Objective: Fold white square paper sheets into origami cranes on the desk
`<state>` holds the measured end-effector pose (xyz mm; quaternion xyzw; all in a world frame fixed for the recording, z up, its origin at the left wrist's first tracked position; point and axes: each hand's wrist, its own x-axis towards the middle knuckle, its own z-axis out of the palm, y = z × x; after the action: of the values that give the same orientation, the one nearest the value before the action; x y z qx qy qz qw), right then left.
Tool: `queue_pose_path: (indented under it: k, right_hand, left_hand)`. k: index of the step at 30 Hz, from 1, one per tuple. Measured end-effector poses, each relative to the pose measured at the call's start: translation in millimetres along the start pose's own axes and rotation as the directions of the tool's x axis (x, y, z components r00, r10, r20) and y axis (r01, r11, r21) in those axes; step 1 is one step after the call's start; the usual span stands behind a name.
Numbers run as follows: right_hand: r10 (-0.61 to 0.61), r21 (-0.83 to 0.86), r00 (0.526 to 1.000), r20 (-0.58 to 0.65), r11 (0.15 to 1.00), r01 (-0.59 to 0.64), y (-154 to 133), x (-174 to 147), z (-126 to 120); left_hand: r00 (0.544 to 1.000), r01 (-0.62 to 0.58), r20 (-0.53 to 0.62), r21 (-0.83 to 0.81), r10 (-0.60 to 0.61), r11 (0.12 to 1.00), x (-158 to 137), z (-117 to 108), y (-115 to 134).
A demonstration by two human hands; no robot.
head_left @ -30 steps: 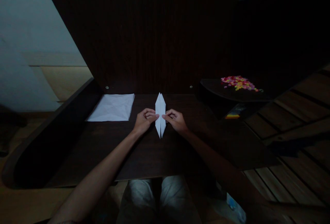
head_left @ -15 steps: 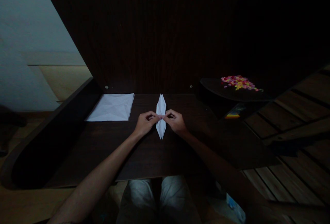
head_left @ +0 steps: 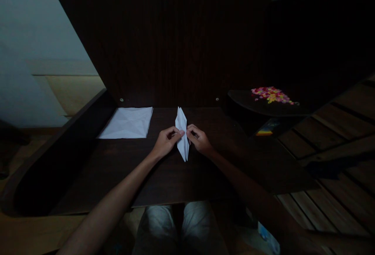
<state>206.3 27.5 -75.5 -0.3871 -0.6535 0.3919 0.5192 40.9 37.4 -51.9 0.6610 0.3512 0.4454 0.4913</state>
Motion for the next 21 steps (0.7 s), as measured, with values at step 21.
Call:
queue_pose_path:
  k: [21]
  right_hand:
    - [0.186,0.278,0.982,0.029,0.942,-0.186,3.7,1.3,1.7]
  left_hand:
    - [0.987,0.014,0.159,-0.082,-0.001,0.997,-5.7,1.0,1.9]
